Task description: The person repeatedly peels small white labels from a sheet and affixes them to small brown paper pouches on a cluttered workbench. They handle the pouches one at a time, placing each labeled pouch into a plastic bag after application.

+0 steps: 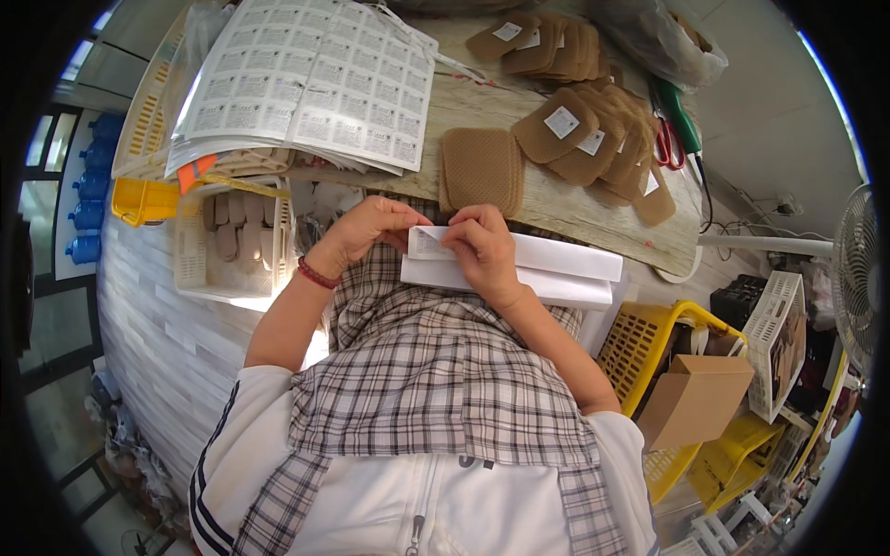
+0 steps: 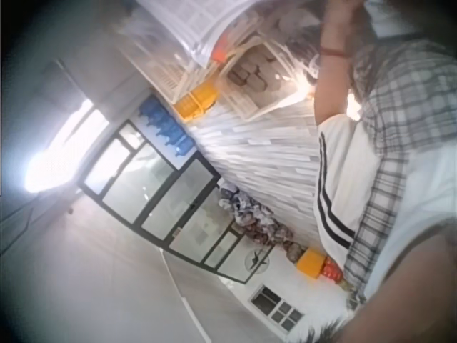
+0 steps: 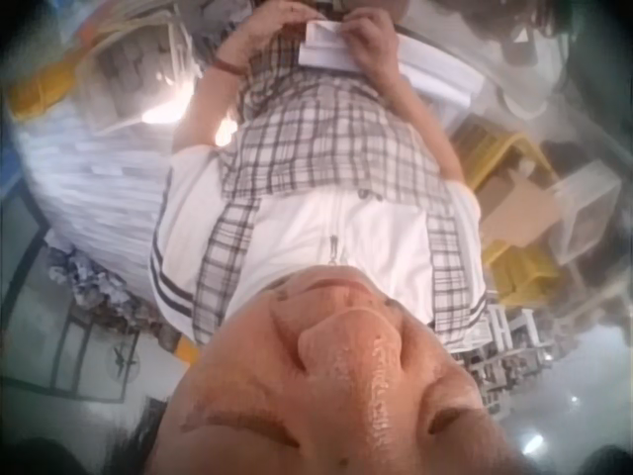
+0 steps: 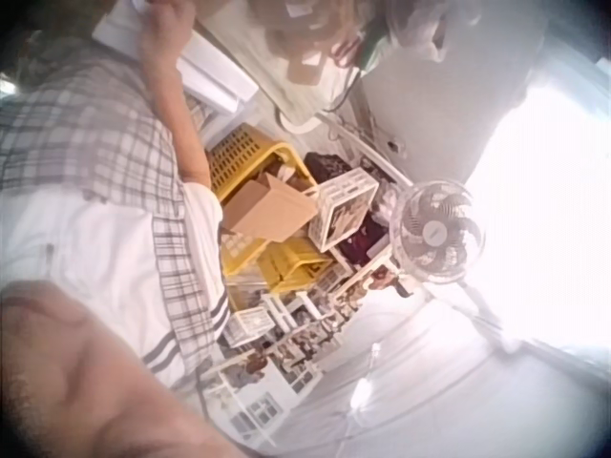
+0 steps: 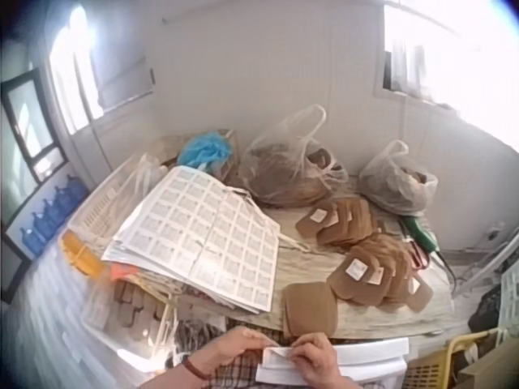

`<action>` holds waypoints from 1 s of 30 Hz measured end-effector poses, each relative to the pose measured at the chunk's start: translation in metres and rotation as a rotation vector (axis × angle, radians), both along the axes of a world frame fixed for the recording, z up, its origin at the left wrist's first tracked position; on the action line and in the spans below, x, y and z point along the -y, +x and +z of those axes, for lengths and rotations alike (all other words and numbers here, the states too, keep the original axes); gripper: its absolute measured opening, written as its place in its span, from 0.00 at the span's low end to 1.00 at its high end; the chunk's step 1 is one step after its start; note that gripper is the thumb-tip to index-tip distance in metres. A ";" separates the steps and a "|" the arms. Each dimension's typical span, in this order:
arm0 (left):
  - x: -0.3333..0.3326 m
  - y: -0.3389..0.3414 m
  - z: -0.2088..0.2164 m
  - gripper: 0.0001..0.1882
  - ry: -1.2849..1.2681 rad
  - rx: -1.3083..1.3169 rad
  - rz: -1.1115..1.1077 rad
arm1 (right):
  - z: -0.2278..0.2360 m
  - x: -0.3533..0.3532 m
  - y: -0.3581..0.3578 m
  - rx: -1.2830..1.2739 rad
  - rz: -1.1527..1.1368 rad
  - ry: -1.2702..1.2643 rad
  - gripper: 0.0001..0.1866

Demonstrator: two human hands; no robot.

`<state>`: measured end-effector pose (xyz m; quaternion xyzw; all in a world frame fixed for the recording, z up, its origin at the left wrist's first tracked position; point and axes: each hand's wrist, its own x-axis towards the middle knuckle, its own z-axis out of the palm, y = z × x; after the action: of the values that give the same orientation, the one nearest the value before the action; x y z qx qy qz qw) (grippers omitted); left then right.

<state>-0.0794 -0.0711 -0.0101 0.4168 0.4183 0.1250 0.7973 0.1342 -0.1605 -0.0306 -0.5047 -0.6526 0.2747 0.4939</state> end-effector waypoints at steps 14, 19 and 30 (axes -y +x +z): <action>0.004 0.044 0.020 0.09 0.859 -0.545 -0.335 | 0.020 0.013 0.013 0.210 0.162 0.157 0.12; 0.018 0.043 0.007 0.06 1.065 -0.592 -0.284 | 0.040 -0.001 0.039 -0.185 0.038 -0.056 0.06; 0.016 0.061 0.002 0.03 1.525 -0.370 -0.126 | 0.003 -0.103 0.062 -0.185 -0.122 -0.447 0.02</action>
<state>-0.0188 -0.0870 -0.0078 0.8859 0.3186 0.2606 0.2140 0.1960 -0.0575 -0.0273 -0.6126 -0.4960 0.4267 0.4434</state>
